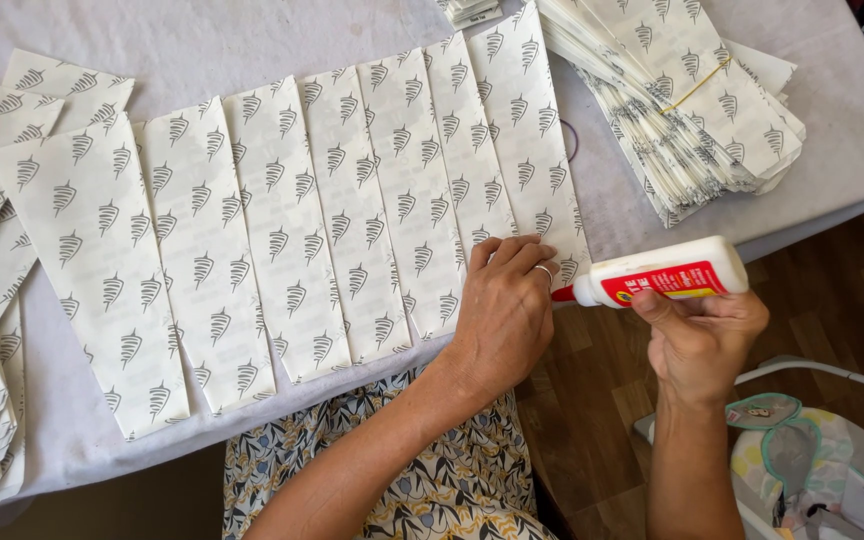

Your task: Aligning printed paper strips on a table and applying glue to the edges

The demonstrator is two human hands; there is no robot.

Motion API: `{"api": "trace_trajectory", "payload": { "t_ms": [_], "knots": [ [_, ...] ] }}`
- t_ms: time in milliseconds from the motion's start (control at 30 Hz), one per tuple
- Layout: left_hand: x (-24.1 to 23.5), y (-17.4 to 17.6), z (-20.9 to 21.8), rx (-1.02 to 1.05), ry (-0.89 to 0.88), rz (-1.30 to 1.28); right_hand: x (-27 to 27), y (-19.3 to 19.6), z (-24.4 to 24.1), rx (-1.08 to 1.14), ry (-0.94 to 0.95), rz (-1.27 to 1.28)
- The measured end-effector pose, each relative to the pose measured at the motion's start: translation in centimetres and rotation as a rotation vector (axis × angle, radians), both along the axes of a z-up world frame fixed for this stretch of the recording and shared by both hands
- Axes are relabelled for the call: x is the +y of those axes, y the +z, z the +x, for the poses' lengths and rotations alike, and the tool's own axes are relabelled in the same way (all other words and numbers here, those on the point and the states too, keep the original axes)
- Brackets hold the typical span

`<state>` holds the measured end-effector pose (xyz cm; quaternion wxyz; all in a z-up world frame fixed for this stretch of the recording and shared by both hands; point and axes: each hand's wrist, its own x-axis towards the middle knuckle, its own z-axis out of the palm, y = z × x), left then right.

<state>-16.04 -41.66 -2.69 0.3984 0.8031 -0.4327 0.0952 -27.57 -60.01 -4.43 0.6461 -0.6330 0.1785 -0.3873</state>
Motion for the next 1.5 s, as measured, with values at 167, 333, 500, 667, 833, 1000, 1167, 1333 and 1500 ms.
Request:
{"api": "trace_trajectory", "payload": {
  "t_ms": [167,333,500,667,833,1000,1167,1333,1500],
  "knots": [
    [0.1,0.1,0.0,0.012,0.002,0.014,-1.6,-0.1,-0.5,-0.026,-0.053,-0.022],
    [-0.1,-0.2,-0.2,-0.009,0.010,-0.003,-2.8,-0.3,-1.2,-0.069,-0.075,0.022],
    [0.0,0.2,-0.2,-0.014,0.003,0.021,-0.2,-0.9,0.2,-0.097,0.047,0.095],
    [0.0,0.0,-0.2,-0.029,0.004,0.014,-1.5,-1.2,0.0,-0.107,0.031,0.147],
    [0.7,-0.2,0.0,0.055,-0.127,-0.030,-4.0,-0.4,-1.4,-0.149,-0.096,0.170],
    [4.8,2.0,0.9,0.064,-0.062,0.008,-1.8,0.0,-1.2,-0.159,-0.032,0.196],
    [6.4,1.8,1.0,0.075,-0.073,0.053,0.6,-0.5,0.5,-0.147,0.063,0.180],
    [6.7,1.9,0.9,0.111,-0.097,0.115,1.8,0.2,1.0,0.053,0.056,-0.048],
    [6.8,2.6,0.6,0.122,-0.082,0.140,2.4,-4.0,1.2,-0.020,0.116,-0.010]
  ]
}}
